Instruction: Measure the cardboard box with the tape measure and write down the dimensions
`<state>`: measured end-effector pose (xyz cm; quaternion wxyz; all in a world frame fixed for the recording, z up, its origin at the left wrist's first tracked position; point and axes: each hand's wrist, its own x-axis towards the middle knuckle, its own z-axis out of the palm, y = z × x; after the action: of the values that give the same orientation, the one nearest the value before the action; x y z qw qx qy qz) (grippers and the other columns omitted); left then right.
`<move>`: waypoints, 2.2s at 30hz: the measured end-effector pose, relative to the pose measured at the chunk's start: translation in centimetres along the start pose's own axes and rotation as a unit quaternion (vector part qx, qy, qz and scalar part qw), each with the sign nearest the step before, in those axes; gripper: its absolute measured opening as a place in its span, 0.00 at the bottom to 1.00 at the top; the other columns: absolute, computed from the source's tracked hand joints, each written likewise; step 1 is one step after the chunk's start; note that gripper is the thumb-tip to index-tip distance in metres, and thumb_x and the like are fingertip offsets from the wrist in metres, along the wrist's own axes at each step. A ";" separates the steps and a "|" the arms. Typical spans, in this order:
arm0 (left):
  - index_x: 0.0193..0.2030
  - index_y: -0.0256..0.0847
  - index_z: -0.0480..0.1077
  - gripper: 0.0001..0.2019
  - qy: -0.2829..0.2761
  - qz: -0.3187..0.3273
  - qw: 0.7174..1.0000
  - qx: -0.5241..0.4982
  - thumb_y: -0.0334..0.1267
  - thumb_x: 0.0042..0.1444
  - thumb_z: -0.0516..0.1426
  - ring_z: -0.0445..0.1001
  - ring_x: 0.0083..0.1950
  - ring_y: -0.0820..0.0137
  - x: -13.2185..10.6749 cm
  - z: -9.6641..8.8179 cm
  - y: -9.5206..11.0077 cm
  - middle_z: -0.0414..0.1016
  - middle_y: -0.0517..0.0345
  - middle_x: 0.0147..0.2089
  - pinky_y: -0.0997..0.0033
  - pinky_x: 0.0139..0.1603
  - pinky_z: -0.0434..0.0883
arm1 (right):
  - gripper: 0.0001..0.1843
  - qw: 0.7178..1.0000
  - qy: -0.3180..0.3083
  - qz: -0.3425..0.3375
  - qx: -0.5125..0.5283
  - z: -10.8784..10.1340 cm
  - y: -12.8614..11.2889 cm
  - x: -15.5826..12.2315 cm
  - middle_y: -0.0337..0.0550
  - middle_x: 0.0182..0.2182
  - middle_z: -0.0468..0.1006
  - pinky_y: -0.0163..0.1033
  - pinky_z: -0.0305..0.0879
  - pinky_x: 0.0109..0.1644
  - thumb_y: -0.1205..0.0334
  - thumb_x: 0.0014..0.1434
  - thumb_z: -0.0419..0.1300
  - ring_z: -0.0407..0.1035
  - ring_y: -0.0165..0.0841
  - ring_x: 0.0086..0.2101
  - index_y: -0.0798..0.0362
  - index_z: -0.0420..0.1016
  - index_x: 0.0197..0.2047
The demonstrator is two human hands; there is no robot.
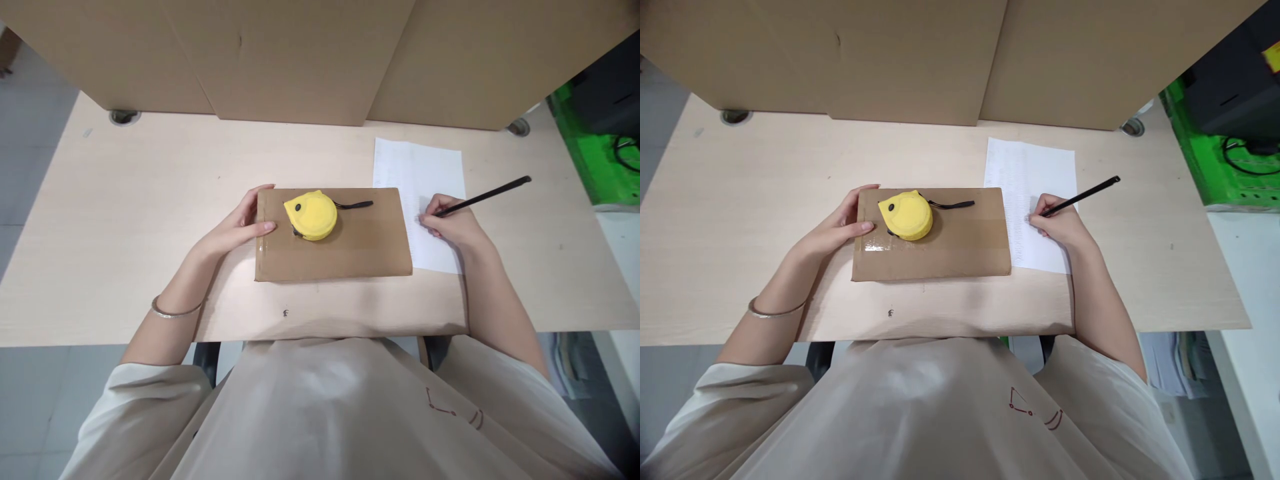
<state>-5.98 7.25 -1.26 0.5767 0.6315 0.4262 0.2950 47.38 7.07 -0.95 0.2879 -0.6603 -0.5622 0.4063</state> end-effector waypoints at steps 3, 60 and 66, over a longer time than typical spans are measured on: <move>0.90 0.55 0.63 0.56 -0.001 0.000 1.000 -0.003 0.68 0.63 0.80 0.66 0.94 0.29 0.0 0.0 0.0 0.69 0.38 0.93 0.26 0.96 0.69 | 0.26 1.000 0.002 -0.007 0.007 0.1 -0.2 -0.1 0.39 0.18 0.69 0.37 0.55 0.25 0.61 0.56 0.84 0.59 0.31 0.20 0.44 0.69 0.26; 0.90 0.53 0.62 0.57 -0.001 0.005 1.000 0.010 0.70 0.62 0.79 0.65 0.95 0.28 0.2 0.0 0.1 0.66 0.36 0.94 0.23 0.98 0.66 | 0.42 0.821 0.001 0.179 -0.542 2.0 -7.4 -2.2 0.82 0.63 0.89 0.63 0.75 0.65 0.43 0.93 0.41 0.84 0.72 0.66 0.63 0.90 0.66; 0.89 0.54 0.65 0.55 0.001 0.013 1.000 0.014 0.70 0.63 0.79 0.68 0.93 0.29 0.2 0.0 0.0 0.70 0.37 0.92 0.25 0.96 0.70 | 0.26 0.912 0.110 -0.075 -0.389 2.8 -11.6 -3.5 0.67 0.62 0.89 0.65 0.78 0.67 0.41 0.84 0.63 0.86 0.66 0.61 0.52 0.85 0.69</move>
<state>-5.91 7.45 -1.30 0.5635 0.6447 0.4228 0.2968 38.95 5.76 8.11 0.0976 -0.7163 -0.6886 0.0576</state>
